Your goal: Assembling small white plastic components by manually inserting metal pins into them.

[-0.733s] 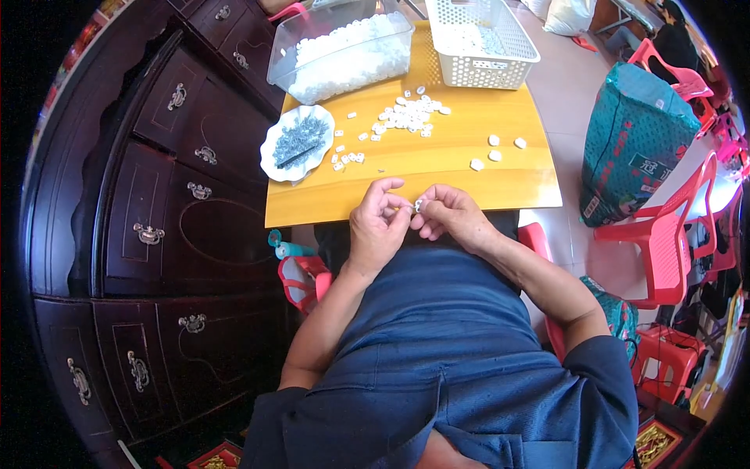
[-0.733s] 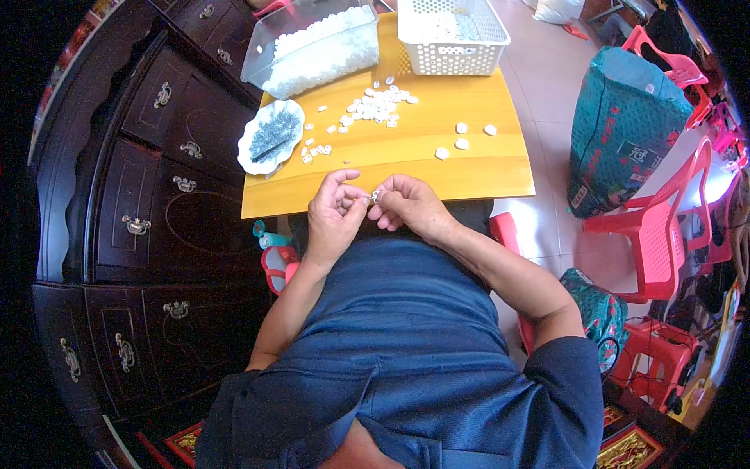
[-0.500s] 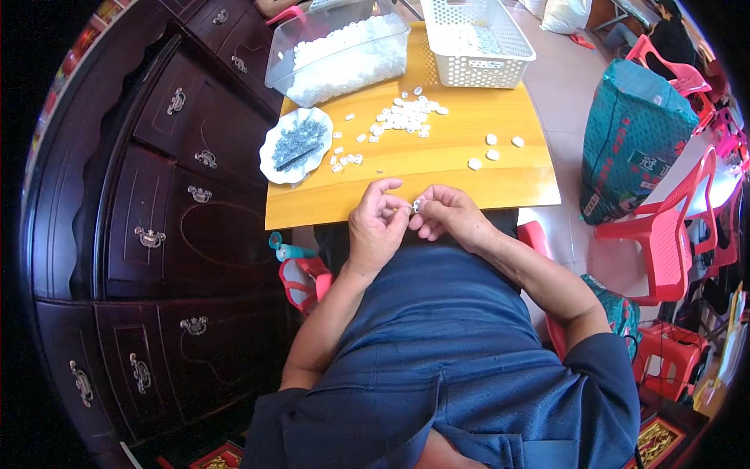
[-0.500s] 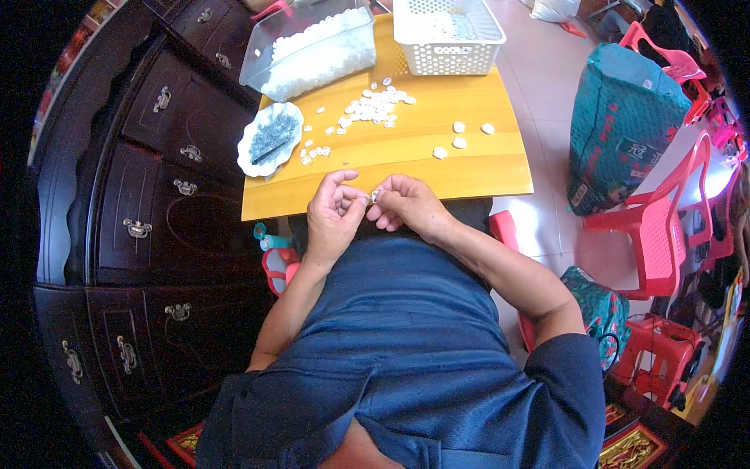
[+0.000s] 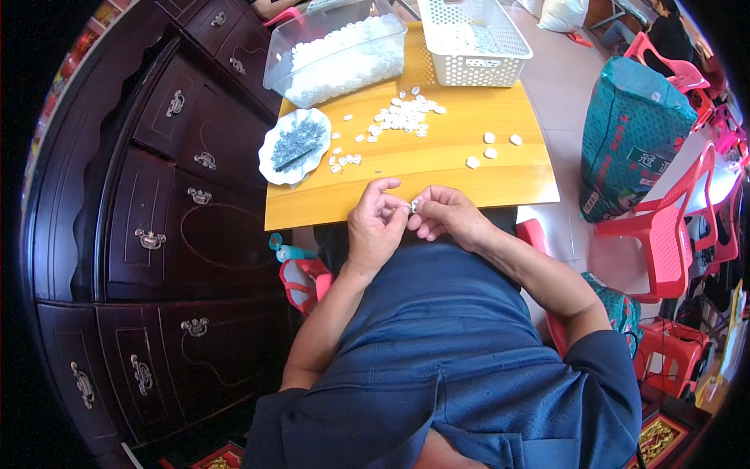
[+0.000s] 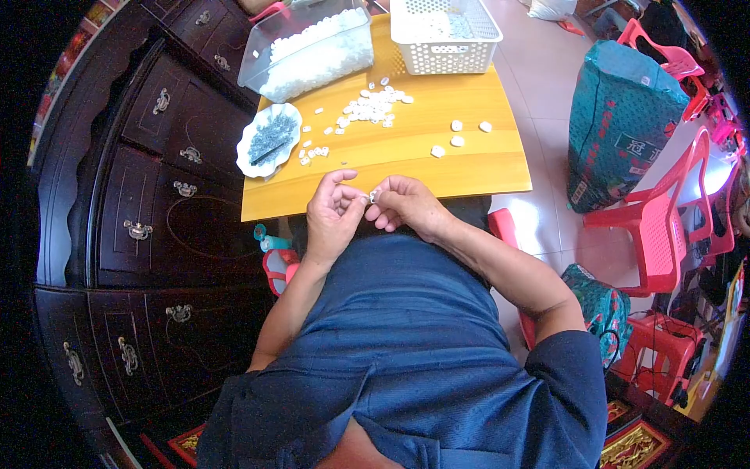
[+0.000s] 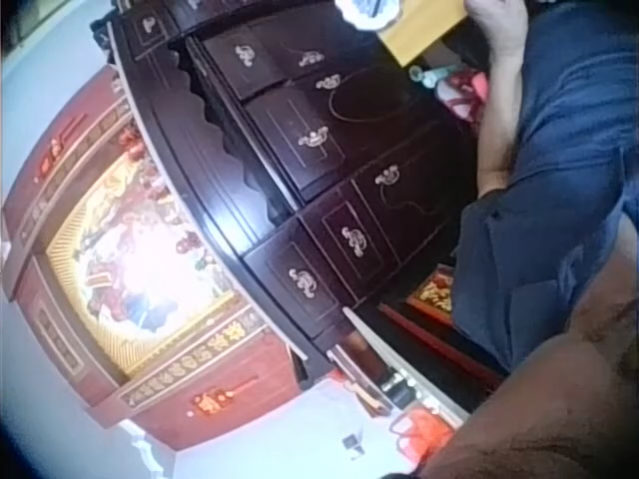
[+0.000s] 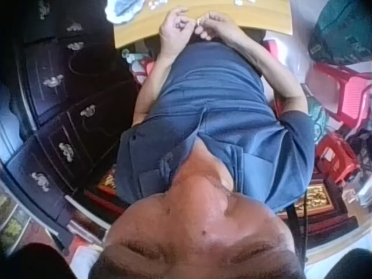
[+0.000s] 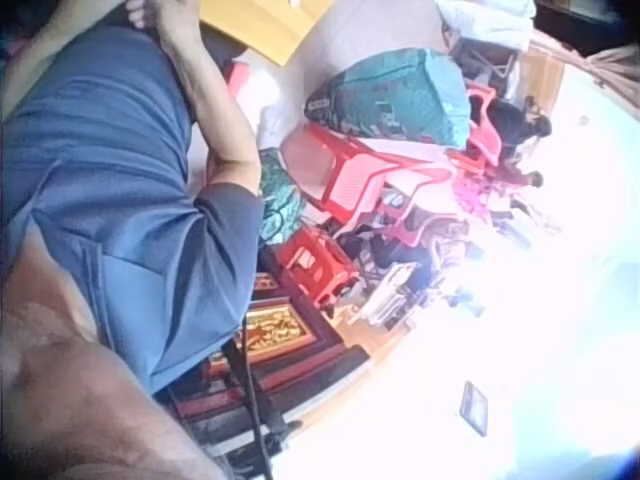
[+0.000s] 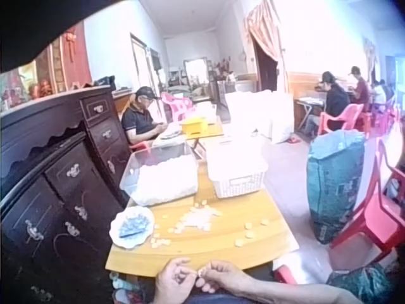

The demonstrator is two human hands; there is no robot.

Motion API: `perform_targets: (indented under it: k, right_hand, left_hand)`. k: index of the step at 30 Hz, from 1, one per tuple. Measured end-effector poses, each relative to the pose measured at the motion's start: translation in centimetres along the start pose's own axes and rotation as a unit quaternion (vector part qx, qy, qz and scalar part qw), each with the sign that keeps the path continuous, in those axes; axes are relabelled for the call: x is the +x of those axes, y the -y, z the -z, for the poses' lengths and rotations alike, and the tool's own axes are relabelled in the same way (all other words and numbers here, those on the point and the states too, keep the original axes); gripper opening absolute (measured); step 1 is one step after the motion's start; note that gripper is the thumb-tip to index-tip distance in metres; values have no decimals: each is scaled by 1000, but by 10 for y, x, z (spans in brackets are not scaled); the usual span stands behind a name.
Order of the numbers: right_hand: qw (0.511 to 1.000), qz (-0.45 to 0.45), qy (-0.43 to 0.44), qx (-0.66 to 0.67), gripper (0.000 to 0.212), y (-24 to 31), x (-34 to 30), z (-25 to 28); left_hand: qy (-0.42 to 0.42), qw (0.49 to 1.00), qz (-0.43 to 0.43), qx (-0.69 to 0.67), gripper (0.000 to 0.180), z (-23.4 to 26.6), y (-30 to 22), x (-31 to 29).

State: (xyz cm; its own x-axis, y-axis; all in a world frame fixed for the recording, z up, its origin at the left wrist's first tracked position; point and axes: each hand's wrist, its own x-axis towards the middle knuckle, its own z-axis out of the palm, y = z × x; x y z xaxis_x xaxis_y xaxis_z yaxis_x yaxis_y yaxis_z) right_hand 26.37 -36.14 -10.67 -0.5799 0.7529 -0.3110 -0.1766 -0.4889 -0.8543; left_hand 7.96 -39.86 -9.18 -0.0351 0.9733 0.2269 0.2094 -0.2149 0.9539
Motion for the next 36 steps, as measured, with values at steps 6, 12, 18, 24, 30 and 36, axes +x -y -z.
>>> perform_targets:
  k: [6, 12, 18, 24, 30, 36]
  right_hand:
    - [1000, 3, -1, -10, 17, 2, 0, 1]
    - [1000, -2, -3, -7, 16, 3, 0, 3]
    - [1000, -3, 1, -22, 16, 4, 1, 6]
    - [1000, -1, 5, -26, 15, 2, 3, 8]
    - [1000, -5, 6, -21, 15, -1, 4, 10]
    - [1000, -4, -5, -23, 13, -1, 5, 7]
  left_hand:
    - [0, 1000, -1, 16, 38, 0, 2, 0]
    - [-8, 1000, -5, 15, 37, -3, 5, 0]
    - [-8, 1000, -3, 8, 37, -4, 7, 2]
    - [-5, 1000, -4, 2, 36, -4, 10, 3]
    - [-1, 1000, 10, -6, 35, -5, 9, 2]
    - [1, 1000, 8, 4, 36, -5, 9, 2]
